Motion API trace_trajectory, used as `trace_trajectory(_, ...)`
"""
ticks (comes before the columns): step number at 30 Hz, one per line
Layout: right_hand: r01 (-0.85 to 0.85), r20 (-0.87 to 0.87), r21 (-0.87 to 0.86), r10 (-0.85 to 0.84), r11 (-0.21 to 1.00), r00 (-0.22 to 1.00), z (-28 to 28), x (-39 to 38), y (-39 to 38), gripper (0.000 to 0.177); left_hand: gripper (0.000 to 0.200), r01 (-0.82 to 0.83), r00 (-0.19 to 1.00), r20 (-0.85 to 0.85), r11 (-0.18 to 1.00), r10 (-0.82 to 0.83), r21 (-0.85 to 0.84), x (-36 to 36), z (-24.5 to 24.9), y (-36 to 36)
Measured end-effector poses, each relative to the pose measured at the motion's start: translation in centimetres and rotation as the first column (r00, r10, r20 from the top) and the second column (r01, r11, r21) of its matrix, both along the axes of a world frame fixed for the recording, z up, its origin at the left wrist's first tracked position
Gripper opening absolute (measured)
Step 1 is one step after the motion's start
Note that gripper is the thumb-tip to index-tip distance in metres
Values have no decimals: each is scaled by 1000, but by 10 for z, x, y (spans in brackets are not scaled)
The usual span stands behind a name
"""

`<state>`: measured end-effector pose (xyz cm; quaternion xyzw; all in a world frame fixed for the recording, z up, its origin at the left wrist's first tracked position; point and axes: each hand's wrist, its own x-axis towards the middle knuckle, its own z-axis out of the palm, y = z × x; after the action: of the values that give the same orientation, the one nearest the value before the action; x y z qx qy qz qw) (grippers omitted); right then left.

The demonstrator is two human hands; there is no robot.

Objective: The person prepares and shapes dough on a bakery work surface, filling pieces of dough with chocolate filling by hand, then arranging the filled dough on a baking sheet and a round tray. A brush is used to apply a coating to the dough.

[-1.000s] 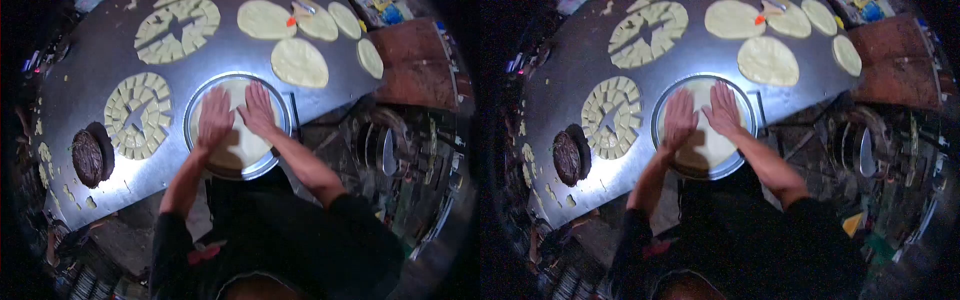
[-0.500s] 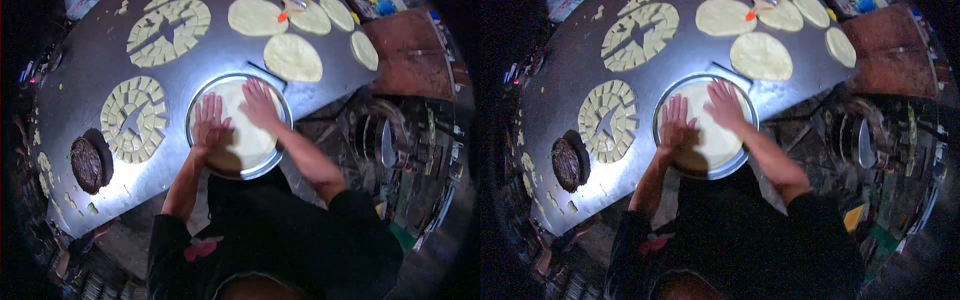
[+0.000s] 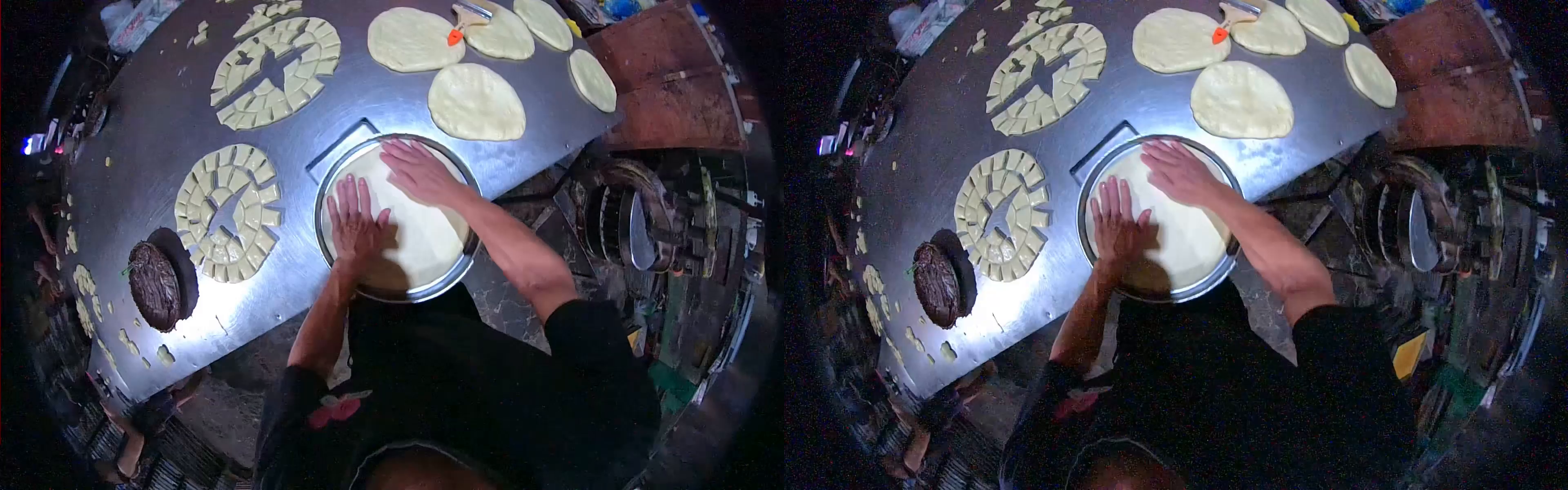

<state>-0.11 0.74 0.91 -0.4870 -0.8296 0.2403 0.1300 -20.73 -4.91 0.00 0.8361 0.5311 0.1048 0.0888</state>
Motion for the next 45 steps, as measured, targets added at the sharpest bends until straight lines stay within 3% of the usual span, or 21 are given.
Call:
trace_trajectory(3,213,28,-224,-212,951,977,52,-26,-7,54,71,-61,990,-134,980,36,-188,-1,14,23)
trace_trajectory(5,294,103,-82,-285,952,953,7,-30,-34,57,72,310,949,-121,934,-292,178,3,15,43)
trace_trajectory(9,315,99,24,-315,949,944,-3,-11,-41,60,67,182,983,-16,983,-182,16,-7,3,34)
trace_trajectory(11,94,133,36,-98,995,986,-1,-2,-25,59,69,128,990,-57,992,-127,17,-5,-8,21)
trace_trajectory(13,45,30,-90,-42,995,999,8,3,-8,57,69,-40,998,-58,997,37,-61,-10,-5,2)
trace_trajectory(15,196,-278,-355,-304,914,911,40,2,-17,55,68,-5,1000,-10,997,6,81,-2,-12,8)
trace_trajectory(17,265,-199,-283,-327,922,924,29,-8,-40,55,63,256,966,10,963,-258,78,17,3,24)
trace_trajectory(19,239,75,139,-251,961,965,-1,-3,-45,52,56,211,977,-42,967,-207,146,19,-8,47)
trace_trajectory(21,274,182,-274,-231,922,956,43,-12,-21,60,47,277,829,554,915,-74,-293,6,-11,60)
trace_trajectory(23,194,246,-94,-166,977,955,21,-28,-22,65,32,-17,882,447,959,148,-284,-17,43,70)
trace_trajectory(25,119,200,74,-132,990,971,8,-33,-28,63,29,42,945,304,964,-124,262,-34,34,95)
trace_trajectory(26,129,190,-42,-118,991,975,23,-39,-12,63,29,39,947,299,967,-117,253,-42,24,87)
trace_trajectory(29,67,327,-40,-50,997,944,19,-76,-6,63,29,-120,948,297,993,116,-6,-62,20,79)
trace_trajectory(32,-12,189,-164,43,986,981,21,-103,-21,69,31,-170,947,128,797,295,-579,-70,47,78)
trace_trajectory(33,-24,188,-164,55,986,981,13,-112,-27,69,31,-181,943,127,795,307,-579,-70,30,87)
trace_trajectory(35,-124,237,-49,132,991,963,2,-130,-49,69,34,92,862,504,995,-59,-41,-66,-3,100)
trace_trajectory(37,-179,141,-79,188,981,972,9,-127,-34,66,37,104,846,527,995,-86,-6,-67,-5,102)
trace_trajectory(39,-201,-131,-418,160,886,978,14,-115,-7,64,38,-6,859,484,948,168,-318,-79,-1,90)
trace_trajectory(40,-4,123,-355,51,935,991,47,-106,3,65,38,2,846,506,948,167,-317,-80,7,85)
trace_trajectory(41,94,138,95,-107,991,985,-10,-87,-5,64,38,1,840,516,949,170,-315,-76,8,86)
trace_trajectory(45,52,148,11,-53,999,988,14,-71,7,66,37,-61,872,466,978,150,-199,-85,-10,67)
